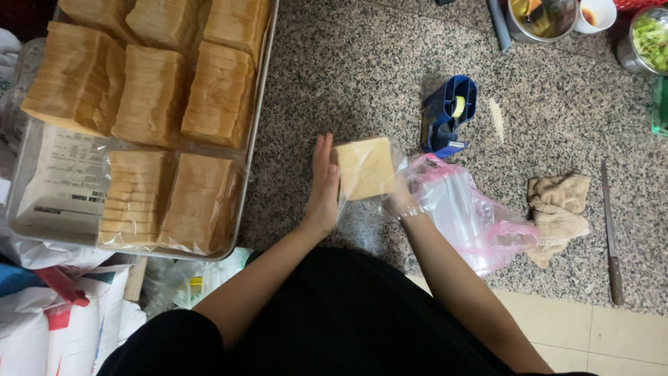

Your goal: The person packages blocks of sliced bread into plastic bags by hand, using a tape dispenser to seal the bags and placing the bread back onto a tray.

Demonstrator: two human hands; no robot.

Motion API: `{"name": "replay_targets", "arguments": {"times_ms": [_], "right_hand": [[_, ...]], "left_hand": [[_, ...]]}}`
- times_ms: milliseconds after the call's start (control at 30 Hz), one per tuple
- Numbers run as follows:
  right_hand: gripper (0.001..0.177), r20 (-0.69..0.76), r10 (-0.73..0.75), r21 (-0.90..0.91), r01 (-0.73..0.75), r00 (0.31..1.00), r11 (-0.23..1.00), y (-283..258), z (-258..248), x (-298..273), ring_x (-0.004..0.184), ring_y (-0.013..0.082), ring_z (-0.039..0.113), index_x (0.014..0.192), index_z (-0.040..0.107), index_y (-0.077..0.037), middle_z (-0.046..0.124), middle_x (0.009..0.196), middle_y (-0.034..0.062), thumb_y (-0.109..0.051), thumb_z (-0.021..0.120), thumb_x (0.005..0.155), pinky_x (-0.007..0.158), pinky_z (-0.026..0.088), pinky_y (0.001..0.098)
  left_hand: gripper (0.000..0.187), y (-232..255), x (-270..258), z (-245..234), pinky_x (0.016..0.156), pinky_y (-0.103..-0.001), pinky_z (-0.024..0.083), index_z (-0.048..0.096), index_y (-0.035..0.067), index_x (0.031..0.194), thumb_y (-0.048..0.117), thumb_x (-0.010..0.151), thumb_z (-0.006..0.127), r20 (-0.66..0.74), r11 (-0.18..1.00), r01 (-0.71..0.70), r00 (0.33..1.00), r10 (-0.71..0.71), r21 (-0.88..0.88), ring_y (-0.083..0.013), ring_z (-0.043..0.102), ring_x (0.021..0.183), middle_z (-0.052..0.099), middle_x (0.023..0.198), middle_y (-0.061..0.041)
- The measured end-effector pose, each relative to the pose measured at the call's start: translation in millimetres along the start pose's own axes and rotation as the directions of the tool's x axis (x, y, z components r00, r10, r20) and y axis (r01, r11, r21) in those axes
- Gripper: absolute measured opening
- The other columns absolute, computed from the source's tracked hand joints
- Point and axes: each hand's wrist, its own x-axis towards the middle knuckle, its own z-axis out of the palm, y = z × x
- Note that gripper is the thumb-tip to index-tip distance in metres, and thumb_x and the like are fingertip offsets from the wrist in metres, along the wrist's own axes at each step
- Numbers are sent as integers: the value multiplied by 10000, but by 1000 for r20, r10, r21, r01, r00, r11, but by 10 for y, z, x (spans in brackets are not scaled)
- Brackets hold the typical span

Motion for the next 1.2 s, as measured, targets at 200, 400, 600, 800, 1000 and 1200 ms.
{"name": "replay_targets", "arguments": {"times_ms": [200, 400, 600, 800, 1000, 1200], "right_hand": [[508, -16, 158, 154, -154, 987, 976, -241, 319, -6, 1217, 252, 650, 1466, 487, -51, 597, 1410, 145, -375, 457, 1075, 991, 589, 389], [465, 116, 150, 192, -170, 982, 967, -300, 349, -89, 1199, 300, 674, 1443, 496, -47, 629, 1387, 169, -288, 504, 1045, 976, 606, 444], [469, 75, 311, 271, -320, 947, 908, -165, 210, -109, 1104, 296, 707, 1407, 529, -93, 663, 1312, 154, -352, 483, 1018, 888, 617, 454], [476, 34, 198, 137, -201, 980, 970, -63, 209, -16, 1175, 231, 661, 1368, 552, -109, 660, 1316, 78, -420, 590, 1009, 989, 563, 499], [599, -31, 183, 153, -176, 983, 972, -294, 356, -95, 1260, 227, 624, 1412, 513, -150, 624, 1386, 56, -547, 576, 967, 1056, 522, 483], [682, -4, 113, 315, -106, 994, 943, -85, 358, -133, 1278, 236, 625, 1421, 524, -115, 619, 1411, 89, -642, 507, 989, 1107, 489, 451]], "left_hand": [[452, 287, -9, -264, 1353, -470, 202, 449, 378, 1514, 246, 1083, 406, 222, 696, -506, 859, 462, 510, -185, 343, 1527, 306, 1680, 64], [565, 594, -42, -618, 1243, -472, 181, 621, 405, 1480, 170, 967, 634, 646, 126, -775, 594, 479, 620, -223, 367, 1485, 448, 1614, 64], [306, 875, 75, -392, 1173, -517, 251, 703, 318, 1213, 264, 915, 746, 454, 568, -689, 725, 518, 451, -223, 473, 1386, 580, 1422, 67], [221, 1068, 292, -255, 1130, -412, 419, 675, 205, 1306, 254, 1094, 632, 90, 933, -346, 937, 337, 103, -129, 611, 1207, 702, 1324, -2], [730, 619, 298, -402, 1272, -474, 277, 295, 105, 1614, 607, 1092, 204, -34, 963, 18, 999, -28, -269, -295, 401, 1528, 371, 1673, -130], [910, -520, 58, -9, 1245, -484, 160, 22, 133, 1639, 723, 956, 141, 121, 905, 398, 916, -383, -151, -328, 81, 1570, 13, 1727, -131]]}}
